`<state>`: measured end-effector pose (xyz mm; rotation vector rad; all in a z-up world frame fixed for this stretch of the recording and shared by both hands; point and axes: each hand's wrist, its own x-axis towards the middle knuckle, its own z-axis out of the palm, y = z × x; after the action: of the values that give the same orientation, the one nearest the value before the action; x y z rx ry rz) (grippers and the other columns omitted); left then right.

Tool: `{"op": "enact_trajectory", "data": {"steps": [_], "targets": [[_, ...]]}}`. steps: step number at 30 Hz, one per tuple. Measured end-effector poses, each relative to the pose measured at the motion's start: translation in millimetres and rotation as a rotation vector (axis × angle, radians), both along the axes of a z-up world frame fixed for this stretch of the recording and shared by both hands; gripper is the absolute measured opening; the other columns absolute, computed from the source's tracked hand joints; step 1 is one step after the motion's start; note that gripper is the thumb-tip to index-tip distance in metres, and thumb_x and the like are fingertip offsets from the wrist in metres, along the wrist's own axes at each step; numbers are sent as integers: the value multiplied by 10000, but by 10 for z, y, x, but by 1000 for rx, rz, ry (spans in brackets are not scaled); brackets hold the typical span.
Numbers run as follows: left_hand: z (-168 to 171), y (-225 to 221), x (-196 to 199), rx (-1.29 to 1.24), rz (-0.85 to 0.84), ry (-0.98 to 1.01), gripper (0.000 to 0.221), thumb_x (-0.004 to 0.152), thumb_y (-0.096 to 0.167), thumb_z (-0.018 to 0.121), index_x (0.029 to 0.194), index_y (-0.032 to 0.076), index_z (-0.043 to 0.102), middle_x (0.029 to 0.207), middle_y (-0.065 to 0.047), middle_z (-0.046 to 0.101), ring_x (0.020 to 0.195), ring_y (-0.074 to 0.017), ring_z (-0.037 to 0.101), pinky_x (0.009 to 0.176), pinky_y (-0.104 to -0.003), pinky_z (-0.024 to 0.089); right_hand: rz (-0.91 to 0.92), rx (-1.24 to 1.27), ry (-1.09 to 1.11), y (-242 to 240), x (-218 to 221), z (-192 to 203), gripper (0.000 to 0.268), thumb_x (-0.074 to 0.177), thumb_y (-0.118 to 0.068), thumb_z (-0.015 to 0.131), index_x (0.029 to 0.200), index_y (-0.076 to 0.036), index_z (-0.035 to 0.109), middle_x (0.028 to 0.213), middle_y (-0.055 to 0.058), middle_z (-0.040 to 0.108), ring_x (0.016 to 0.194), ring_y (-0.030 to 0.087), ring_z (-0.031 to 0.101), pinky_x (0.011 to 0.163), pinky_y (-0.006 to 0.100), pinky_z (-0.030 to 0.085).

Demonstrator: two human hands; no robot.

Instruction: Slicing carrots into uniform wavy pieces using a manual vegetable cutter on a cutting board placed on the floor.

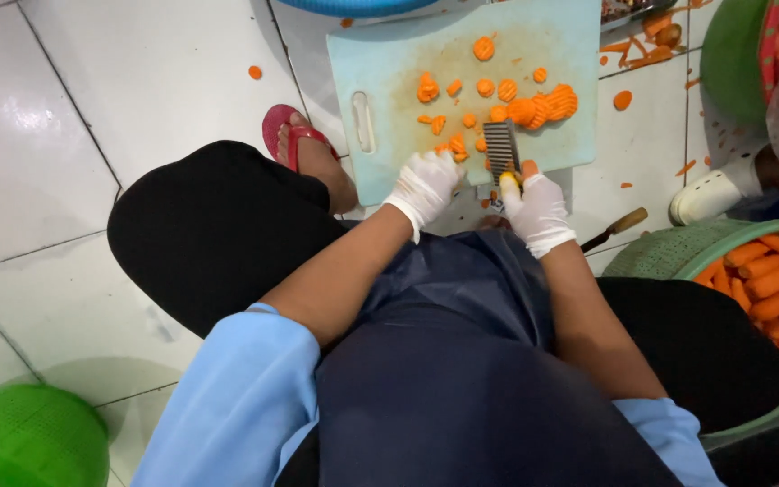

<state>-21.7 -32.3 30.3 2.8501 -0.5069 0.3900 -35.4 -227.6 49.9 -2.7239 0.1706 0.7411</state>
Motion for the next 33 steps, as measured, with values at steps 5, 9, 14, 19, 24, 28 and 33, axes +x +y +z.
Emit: {"op": "enact_trajectory", "data": {"steps": [5, 9, 14, 19, 24, 28, 33], "targets": [[-150, -95, 26, -10, 43, -151, 133, 752, 27, 489, 641, 82, 535, 494, -49, 442, 451, -252, 507, 456, -366, 389, -14, -8, -4, 2, -46, -68, 423, 940, -489, 506, 1081, -90, 505, 877, 237, 659, 982, 406, 623, 817, 520, 515], [-240, -142, 68, -3, 74, -119, 83, 694, 35, 536, 630, 88, 534, 492, -50, 466, 445, -255, 510, 466, -388, 362, 32, -74, 124, 46, -151, -78, 415, 955, -499, 421, 1143, -134, 474, 881, 241, 666, 969, 411, 637, 837, 531, 523], [-286, -110, 76, -34, 56, -86, 95, 646, -9, 562, 624, 82, 547, 510, -96, 432, 469, -289, 487, 510, -435, 371, 118, -169, 203, 87, -301, -186, 429, 974, -491, 335, 1180, -137, 463, 863, 221, 679, 940, 379, 667, 836, 497, 530], [-448, -109, 44, -32, 44, -14, 143, 630, -1, 603, 640, 139, 577, 549, -93, 432, 479, -288, 478, 518, -455, 366, 154, -159, 198, 137, -368, -321, 434, 978, -493, 308, 1176, -139, 462, 840, 196, 677, 905, 360, 678, 802, 485, 539], [-558, -121, 54, -31, 43, 129, 100, 608, 90, 653, 668, 156, 607, 584, -93, 481, 516, -301, 508, 559, -475, 374, 162, -145, 189, 230, -310, -266, 370, 980, -437, 323, 1096, -108, 446, 756, 191, 659, 848, 365, 684, 768, 480, 544], [-477, -142, 83, -28, 73, 30, 148, 631, -16, 568, 590, 125, 552, 548, -99, 441, 465, -285, 466, 529, -456, 365, 152, -130, 200, 300, -266, -207, 343, 979, -416, 327, 1051, -102, 444, 733, 178, 661, 827, 381, 683, 760, 485, 545], [-499, -163, 89, 1, 99, 19, 115, 675, 13, 549, 622, 114, 555, 540, -68, 458, 484, -263, 493, 566, -460, 383, 181, -173, 198, 376, -326, -370, 350, 977, -320, 408, 1156, -27, 474, 772, 178, 691, 846, 356, 700, 775, 469, 553]]}}
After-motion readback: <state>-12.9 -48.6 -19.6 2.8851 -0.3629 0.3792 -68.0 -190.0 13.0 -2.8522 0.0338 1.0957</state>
